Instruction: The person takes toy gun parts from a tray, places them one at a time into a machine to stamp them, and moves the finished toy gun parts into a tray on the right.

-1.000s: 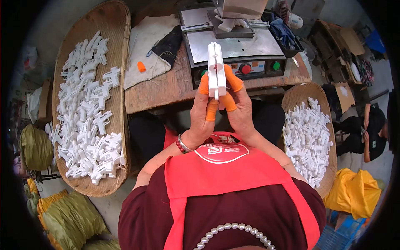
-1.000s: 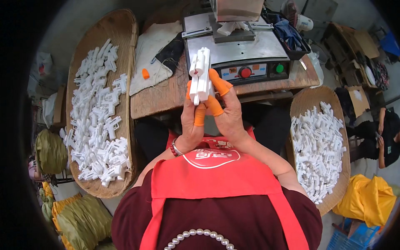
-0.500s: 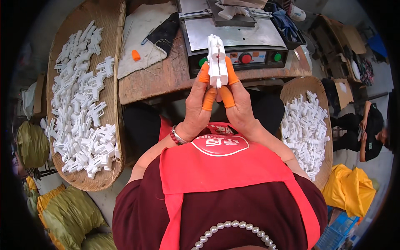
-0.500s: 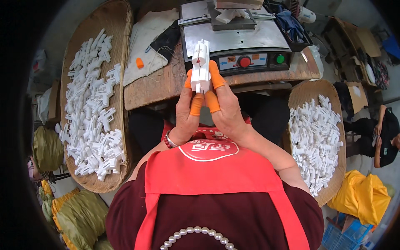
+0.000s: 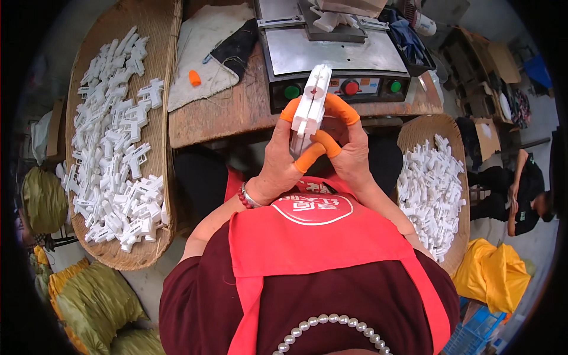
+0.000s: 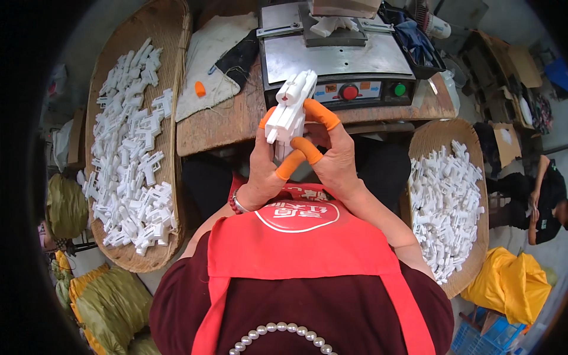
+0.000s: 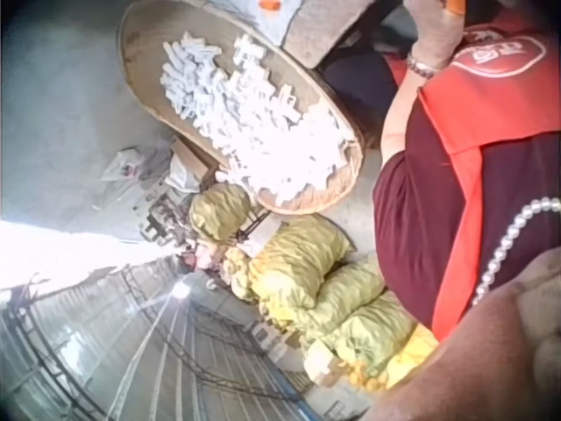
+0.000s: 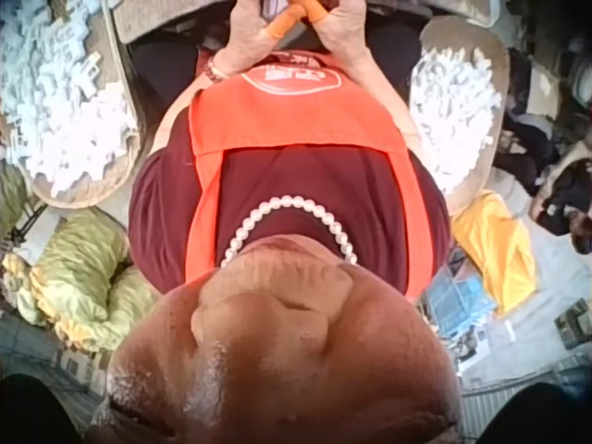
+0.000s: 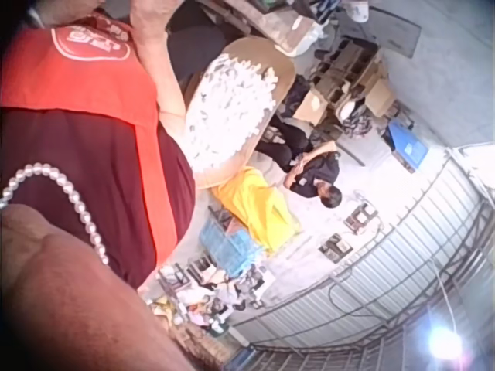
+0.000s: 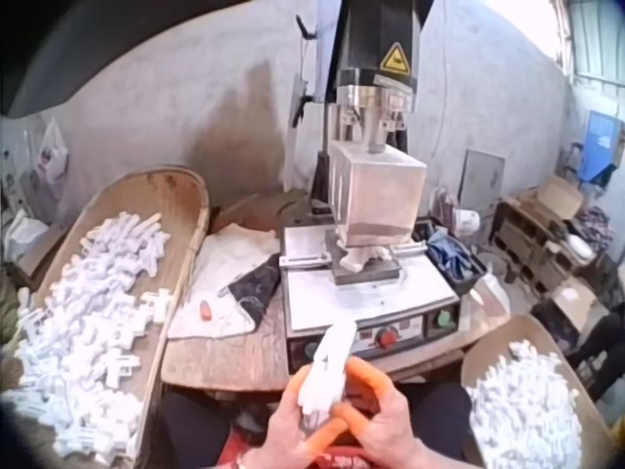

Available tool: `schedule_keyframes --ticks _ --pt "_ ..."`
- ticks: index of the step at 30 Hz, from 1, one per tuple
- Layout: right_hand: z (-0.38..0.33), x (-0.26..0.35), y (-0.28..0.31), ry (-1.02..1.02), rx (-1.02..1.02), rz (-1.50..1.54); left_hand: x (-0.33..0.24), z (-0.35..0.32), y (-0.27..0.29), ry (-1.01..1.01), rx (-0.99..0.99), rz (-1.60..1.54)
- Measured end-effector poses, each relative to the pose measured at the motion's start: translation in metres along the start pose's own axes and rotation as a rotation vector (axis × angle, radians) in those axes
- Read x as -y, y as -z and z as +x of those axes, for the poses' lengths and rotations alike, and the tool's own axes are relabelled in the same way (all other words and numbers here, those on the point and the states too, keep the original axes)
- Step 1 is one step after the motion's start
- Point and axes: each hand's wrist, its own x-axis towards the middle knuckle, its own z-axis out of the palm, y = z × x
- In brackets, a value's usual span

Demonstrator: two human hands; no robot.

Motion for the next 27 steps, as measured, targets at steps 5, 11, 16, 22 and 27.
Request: schedule_keyframes --ticks 5,11,16,22,27 --pt "-0.006 0.008 0.004 -0.088 -0.012 0.083 0.003 -0.002 0.005 -0.085 0.077 0.119" --pt "0.01 0.037 0.022 0.294 0.118 -0.511 0.004 -0.008 0.012 -0.105 -0.063 0.132" --pt "0.034 0.059 0.04 0.333 0.157 -0.445 -0.006 -0.01 0.021 -0.018 0.09 -0.016" --pt "0.03 0.039 0.04 -0.09 0.336 -0.145 -0.005 -0.012 0.024 0.143 0.209 -0.064" --pt "0.032 0.015 0.04 -0.245 0.195 -0.195 -0.005 -0.005 0.026 0.216 0.2 0.282"
